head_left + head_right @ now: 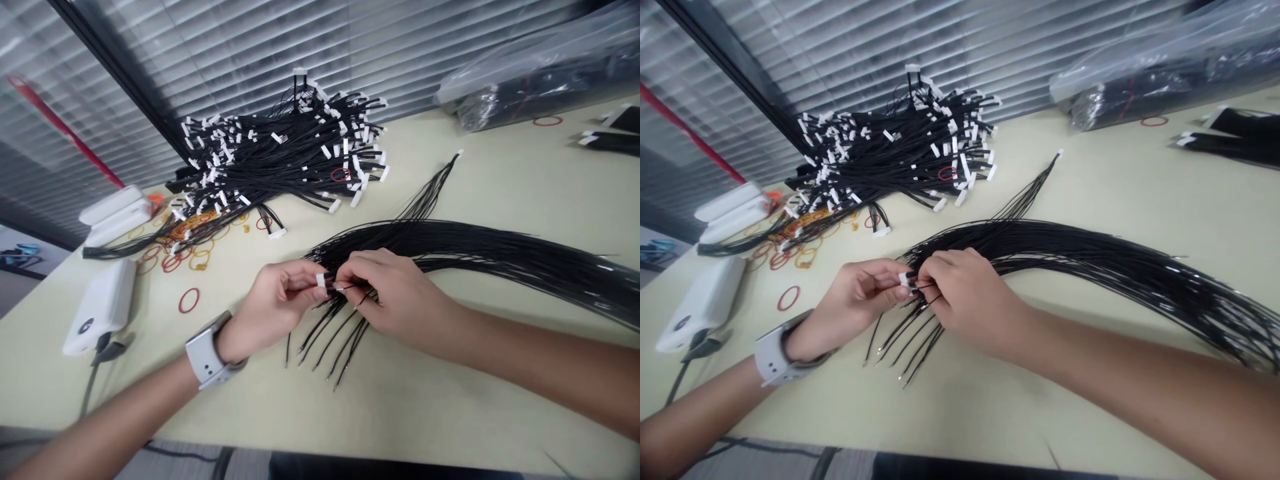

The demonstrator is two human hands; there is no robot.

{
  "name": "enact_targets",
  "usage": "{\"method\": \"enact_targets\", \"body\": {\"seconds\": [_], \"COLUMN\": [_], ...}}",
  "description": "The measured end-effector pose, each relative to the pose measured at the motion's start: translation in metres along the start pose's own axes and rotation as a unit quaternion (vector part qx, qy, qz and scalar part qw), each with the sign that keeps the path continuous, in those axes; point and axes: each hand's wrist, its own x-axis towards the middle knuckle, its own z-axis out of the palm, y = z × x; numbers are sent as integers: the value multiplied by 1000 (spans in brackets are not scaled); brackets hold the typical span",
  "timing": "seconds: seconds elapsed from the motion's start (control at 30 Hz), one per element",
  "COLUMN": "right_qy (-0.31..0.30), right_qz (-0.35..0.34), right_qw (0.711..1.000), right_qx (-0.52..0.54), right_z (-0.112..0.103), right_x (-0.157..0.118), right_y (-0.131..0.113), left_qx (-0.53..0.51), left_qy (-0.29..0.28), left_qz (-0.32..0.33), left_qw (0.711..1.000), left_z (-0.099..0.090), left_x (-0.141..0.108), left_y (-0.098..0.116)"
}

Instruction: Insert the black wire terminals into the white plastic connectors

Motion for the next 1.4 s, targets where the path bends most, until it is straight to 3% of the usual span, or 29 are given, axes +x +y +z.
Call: {"method": "enact_targets", "body": {"seconds": [0.27, 0.47, 0.57, 0.87, 1.13, 1.2, 1.4], "right_qy": [-14, 99, 116, 4, 26, 4, -145], "right_qz": [-10, -30, -39, -28, 29, 12, -115], "right_qw": [1000, 993, 991, 996, 996, 997, 983], "right_qx": [26, 55, 61, 83, 79, 81, -5], "right_z": [-9, -20, -25, -16, -13, -16, -31], "right_x": [4, -1, -3, -4, -1, -1, -2], "right_y": [5, 3, -1, -5, -2, -2, 2], "left_qx": [103, 47, -6, -90, -85, -85, -78], "left_qy": [38, 29, 20, 4, 14, 15, 24], "left_qz": [26, 20, 2, -32, -54, -45, -41], "left_qw": [994, 998, 1000, 995, 995, 995, 996], "left_z": [-2, -10, -14, -19, -21, -21, -19], "left_x": [-2, 1, 4, 7, 7, 8, 8], "left_y": [6, 7, 5, 1, 1, 2, 3]}}
